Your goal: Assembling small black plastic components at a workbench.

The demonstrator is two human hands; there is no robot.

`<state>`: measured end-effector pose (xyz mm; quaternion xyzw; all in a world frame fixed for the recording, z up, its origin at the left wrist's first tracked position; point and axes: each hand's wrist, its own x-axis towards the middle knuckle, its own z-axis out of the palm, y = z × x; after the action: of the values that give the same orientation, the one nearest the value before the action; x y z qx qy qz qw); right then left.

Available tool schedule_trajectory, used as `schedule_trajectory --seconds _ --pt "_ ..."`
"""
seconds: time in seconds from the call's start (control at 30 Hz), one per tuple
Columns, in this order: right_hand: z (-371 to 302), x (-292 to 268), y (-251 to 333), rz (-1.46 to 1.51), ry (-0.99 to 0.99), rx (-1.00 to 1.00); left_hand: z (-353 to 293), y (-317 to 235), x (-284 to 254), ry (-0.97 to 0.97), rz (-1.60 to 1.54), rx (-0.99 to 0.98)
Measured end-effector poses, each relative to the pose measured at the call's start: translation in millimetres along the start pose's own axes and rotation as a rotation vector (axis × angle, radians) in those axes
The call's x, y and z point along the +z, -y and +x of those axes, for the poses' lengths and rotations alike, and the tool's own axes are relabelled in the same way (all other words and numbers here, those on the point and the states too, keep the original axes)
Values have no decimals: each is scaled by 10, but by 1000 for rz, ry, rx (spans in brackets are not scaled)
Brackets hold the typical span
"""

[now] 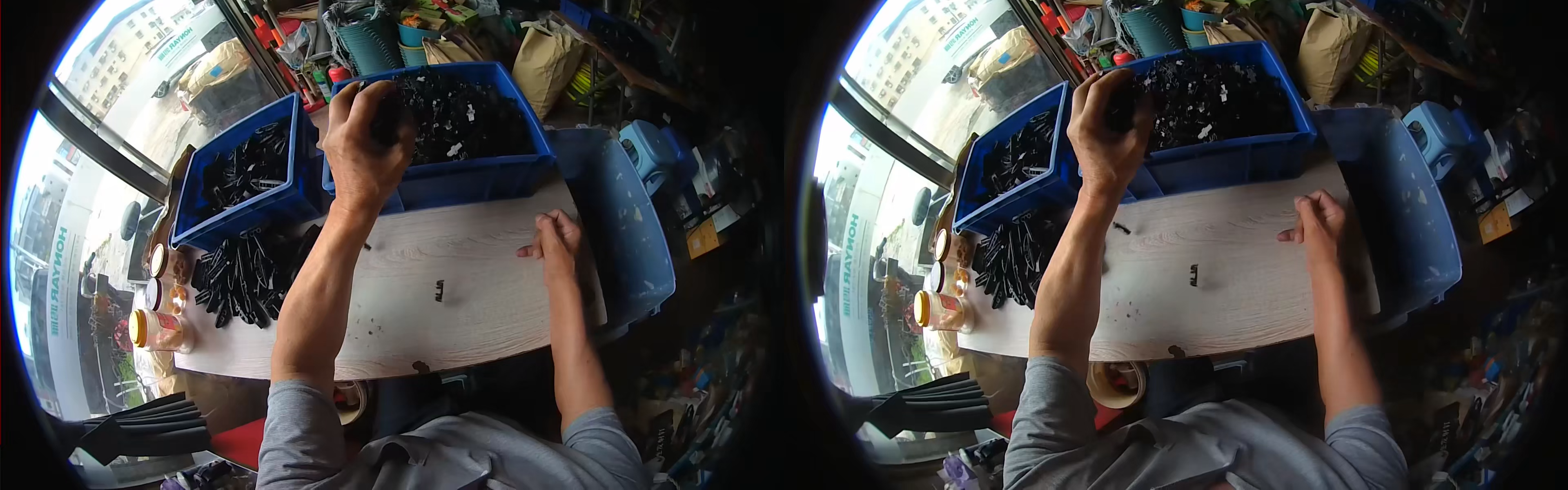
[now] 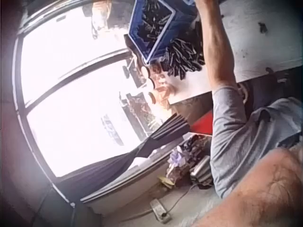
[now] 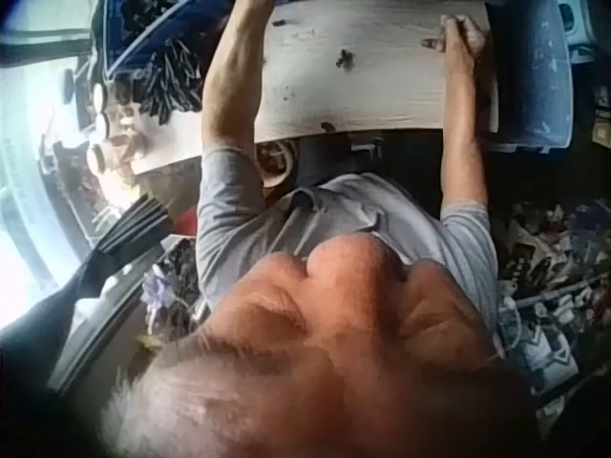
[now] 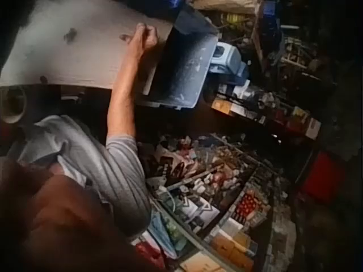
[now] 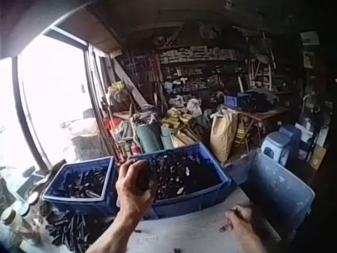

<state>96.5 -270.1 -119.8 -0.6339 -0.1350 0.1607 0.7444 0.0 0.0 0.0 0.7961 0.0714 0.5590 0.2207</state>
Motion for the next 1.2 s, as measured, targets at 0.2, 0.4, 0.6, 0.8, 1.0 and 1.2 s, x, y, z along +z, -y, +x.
schedule_trajectory --seconds 0.2,0.4,0.6,0.8,1.0,1.2 --pt "-71 -42 40 17 -62 2 -521 -385 -131 33 -18 271" --pt "-93 19 95 -23 -68 38 -1334 -424 -181 506 121 184" --pt "-70 14 86 20 -94 15 -1385 -263 -57 529 404 212" --pt "-90 45 52 -16 -75 -72 -1313 -178 -200 460 222 195" --pt "-77 -59 21 -15 -110 -66 -1302 -706 -802 705 24 135" --pt "-46 -84 -46 -43 -64 -84 -1941 -842 -761 1031 142 67"
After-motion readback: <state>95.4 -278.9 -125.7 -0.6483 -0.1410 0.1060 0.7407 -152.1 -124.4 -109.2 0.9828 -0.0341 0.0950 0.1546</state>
